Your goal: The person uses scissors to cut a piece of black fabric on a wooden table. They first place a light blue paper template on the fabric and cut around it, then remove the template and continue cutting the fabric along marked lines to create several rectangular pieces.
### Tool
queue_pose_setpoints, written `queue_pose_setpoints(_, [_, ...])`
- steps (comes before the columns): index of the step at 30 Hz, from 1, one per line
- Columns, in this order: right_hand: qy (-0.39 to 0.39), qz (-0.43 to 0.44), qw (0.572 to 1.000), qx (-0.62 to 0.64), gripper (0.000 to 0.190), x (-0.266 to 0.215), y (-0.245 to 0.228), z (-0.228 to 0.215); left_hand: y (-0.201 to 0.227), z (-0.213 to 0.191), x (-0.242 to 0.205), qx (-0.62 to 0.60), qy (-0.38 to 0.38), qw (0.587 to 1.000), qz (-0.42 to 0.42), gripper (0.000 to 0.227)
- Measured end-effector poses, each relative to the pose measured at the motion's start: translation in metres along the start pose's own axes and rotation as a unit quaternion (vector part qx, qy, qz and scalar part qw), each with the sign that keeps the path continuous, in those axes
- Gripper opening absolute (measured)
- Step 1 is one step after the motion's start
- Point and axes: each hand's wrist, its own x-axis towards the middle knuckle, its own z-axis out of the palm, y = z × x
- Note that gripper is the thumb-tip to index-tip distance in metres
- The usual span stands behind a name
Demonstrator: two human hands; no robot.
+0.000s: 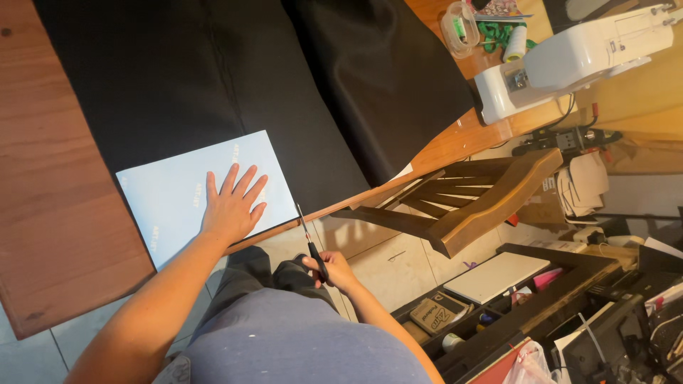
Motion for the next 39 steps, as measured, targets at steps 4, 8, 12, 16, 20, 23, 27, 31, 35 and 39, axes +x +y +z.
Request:
queue_pose_setpoints(4, [0.018,-0.005,1.0,-0.009,0.04,-0.001,-0.008,0.003,0.001,-0.003,-0.001,-0.004,0.001,1.0,-0.001,0.061])
queue_pose_setpoints(8, [0.032,0.0,0.999,-0.011,0.041,-0.006,-0.014,0.006,0.001,-0.001,-0.002,-0.008,0.012,1.0,0.001,0.061])
queue_pose_setpoints(12, [0.043,0.002,0.999,-0.013,0.042,-0.006,-0.013,0.006,0.0,0.0,-0.001,-0.015,0.014,1.0,0.0,0.061])
queue_pose_setpoints(16, [0.052,0.001,0.999,-0.009,0.044,-0.009,-0.016,0.012,0.0,0.004,-0.001,-0.013,0.023,1.0,0.003,0.06])
queue_pose_setpoints(20, [0.069,-0.003,0.997,-0.018,0.047,-0.006,-0.012,0.012,0.0,0.003,-0.003,-0.007,0.029,1.0,0.004,0.061])
queue_pose_setpoints(23, [0.077,-0.003,0.996,-0.033,0.047,-0.005,-0.01,0.011,0.0,0.002,-0.002,-0.006,0.025,1.0,0.004,0.061])
queue_pose_setpoints(27, [0.083,-0.005,0.995,-0.055,0.047,-0.003,-0.006,0.009,0.0,0.001,-0.002,-0.002,0.019,1.0,0.005,0.061])
queue_pose_setpoints(31, [0.087,-0.005,0.995,-0.053,0.046,-0.005,-0.006,0.01,0.0,0.002,-0.002,0.0,0.016,1.0,0.004,0.062])
queue_pose_setpoints(35, [0.099,-0.001,0.993,-0.072,0.046,-0.004,-0.003,0.011,0.0,0.002,-0.002,0.003,0.019,1.0,0.003,0.061])
queue_pose_setpoints(39, [0.087,-0.005,0.994,-0.064,0.048,-0.002,-0.011,0.013,-0.001,0.005,-0.001,-0.001,0.023,1.0,0.007,0.063])
